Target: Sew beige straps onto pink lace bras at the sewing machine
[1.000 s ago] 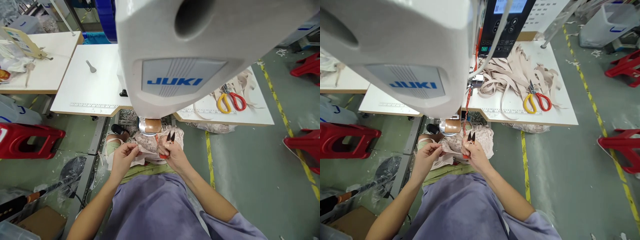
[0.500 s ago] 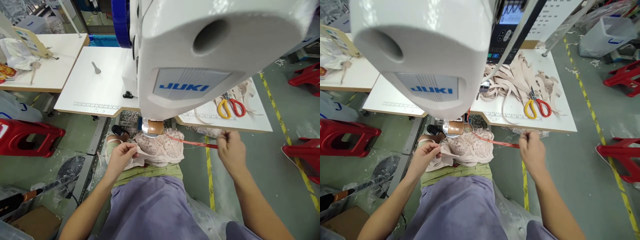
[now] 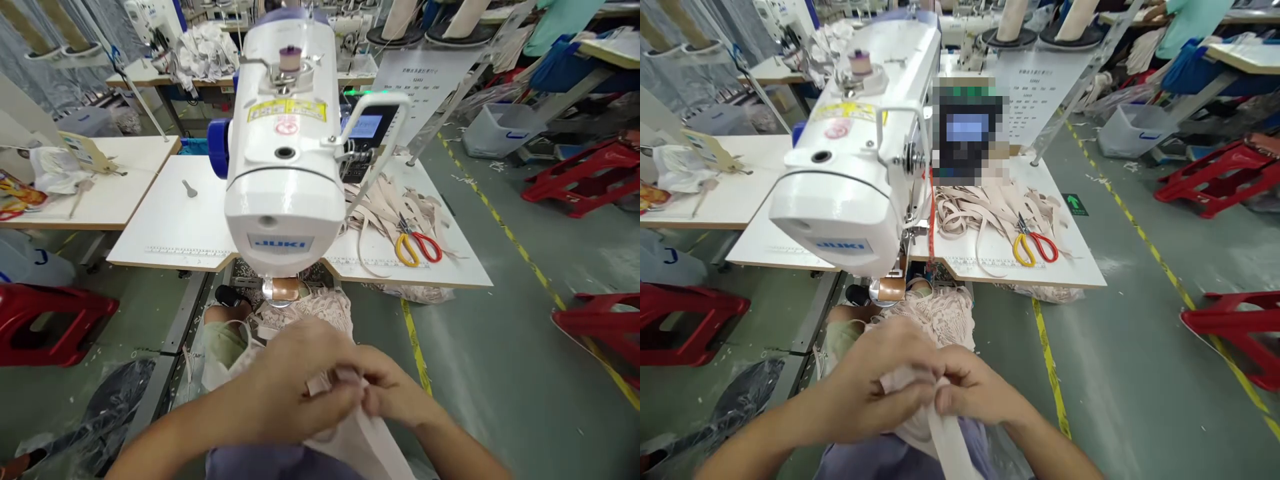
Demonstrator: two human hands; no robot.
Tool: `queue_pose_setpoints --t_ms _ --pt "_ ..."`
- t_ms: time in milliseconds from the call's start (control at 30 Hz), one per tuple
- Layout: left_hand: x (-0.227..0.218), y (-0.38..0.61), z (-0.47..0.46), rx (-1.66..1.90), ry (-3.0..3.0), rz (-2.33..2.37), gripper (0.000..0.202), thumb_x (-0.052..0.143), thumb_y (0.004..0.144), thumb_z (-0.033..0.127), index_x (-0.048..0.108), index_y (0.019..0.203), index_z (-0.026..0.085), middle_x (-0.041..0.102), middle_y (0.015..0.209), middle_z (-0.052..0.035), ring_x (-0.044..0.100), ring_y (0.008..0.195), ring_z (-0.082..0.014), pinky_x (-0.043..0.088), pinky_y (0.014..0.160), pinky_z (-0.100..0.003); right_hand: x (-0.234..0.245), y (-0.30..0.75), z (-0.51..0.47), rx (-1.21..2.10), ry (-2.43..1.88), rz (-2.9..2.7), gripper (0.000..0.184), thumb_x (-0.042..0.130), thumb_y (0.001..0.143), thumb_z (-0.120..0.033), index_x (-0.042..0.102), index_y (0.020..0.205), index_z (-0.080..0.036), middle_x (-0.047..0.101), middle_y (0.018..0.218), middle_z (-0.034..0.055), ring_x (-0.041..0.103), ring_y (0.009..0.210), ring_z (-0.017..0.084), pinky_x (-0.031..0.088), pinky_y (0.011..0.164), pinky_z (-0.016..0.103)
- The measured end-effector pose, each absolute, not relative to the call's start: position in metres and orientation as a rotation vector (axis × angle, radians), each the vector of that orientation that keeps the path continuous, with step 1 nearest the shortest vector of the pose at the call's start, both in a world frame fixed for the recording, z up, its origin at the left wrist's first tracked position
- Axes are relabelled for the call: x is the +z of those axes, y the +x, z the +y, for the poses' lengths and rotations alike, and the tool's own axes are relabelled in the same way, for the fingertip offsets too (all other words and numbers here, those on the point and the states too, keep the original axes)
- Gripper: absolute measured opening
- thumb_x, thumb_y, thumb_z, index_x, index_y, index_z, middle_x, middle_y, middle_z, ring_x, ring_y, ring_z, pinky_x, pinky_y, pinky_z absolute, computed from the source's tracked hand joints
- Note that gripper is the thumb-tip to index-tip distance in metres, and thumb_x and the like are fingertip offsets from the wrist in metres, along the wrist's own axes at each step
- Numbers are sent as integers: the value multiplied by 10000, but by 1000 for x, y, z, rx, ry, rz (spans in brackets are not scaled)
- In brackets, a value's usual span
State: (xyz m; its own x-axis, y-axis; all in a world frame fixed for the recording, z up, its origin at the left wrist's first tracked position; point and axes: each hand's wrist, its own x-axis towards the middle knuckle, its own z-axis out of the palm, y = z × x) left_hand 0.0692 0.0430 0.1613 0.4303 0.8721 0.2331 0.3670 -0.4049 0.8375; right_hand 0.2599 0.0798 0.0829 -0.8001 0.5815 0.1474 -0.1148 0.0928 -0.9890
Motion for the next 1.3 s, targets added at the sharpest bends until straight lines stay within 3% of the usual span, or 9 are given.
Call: queue_pose_setpoints --t_ms 100,200,300,433,600,700,833,1167,1300 --pt "138 64 37 1015 1790 1425 273 646 929 280 568 1179 204 689 1099 -94 641 1006 -221 486 915 -344 81 252 80 1350 -650 -1826 544 545 990 -573 486 604 -194 466 585 -31 439 555 113 322 534 237" --pt "111 61 30 828 1618 1457 141 531 986 309 582 908 203 651 842 -28 599 760 -163 458 680 -260 73 239 78 962 -684 -2001 454 512 1036 -363 493 618 -188 452 600 -29 415 579 114 275 549 256" --pt "94 58 27 780 1711 1573 300 442 1016 314 519 747 205 575 658 3 506 593 -136 346 568 -254 63 232 80 978 -687 -2116 494 526 1014 -488 465 626 -188 419 602 -39 381 579 114 249 551 269" --pt "85 54 29 791 1925 1641 356 397 1024 341 475 701 213 537 590 6 447 524 -136 249 535 -284 51 230 86 1606 -720 -1926 627 452 912 -793 503 711 -201 456 653 -30 420 606 129 305 552 251" --pt "86 56 38 845 1439 1540 403 400 1026 440 462 702 208 541 627 10 471 559 -125 331 528 -243 52 216 87 1773 -1015 -1400 458 527 944 -647 535 793 -215 524 696 -4 486 637 154 417 597 270" --pt "85 54 37 873 1291 1504 334 471 1005 492 599 930 193 626 723 -7 536 591 -135 391 530 -236 59 208 98 1632 -1113 -1341 385 591 908 -565 535 752 -217 500 621 -23 442 553 136 378 522 253" --pt "80 44 35 858 1697 1781 282 478 1018 349 619 1205 191 691 696 -14 608 569 -151 387 529 -251 64 200 132 1370 -1187 -1483 252 614 866 -445 559 778 -215 457 575 -53 400 530 121 335 514 240" --pt "77 24 63 823 2236 1935 312 462 1027 244 746 1133 166 789 791 -53 695 623 -162 406 574 -274 60 186 188 1141 -1118 -1913 145 568 912 -364 636 859 -249 549 604 -8 536 615 201 424 615 307" --pt "81 19 67 696 2222 2004 362 473 1006 272 760 798 200 710 610 -42 638 542 -164 343 537 -292 61 181 199 971 -1129 -2061 197 566 927 -329 578 750 -246 556 594 -2 553 624 203 423 625 298"
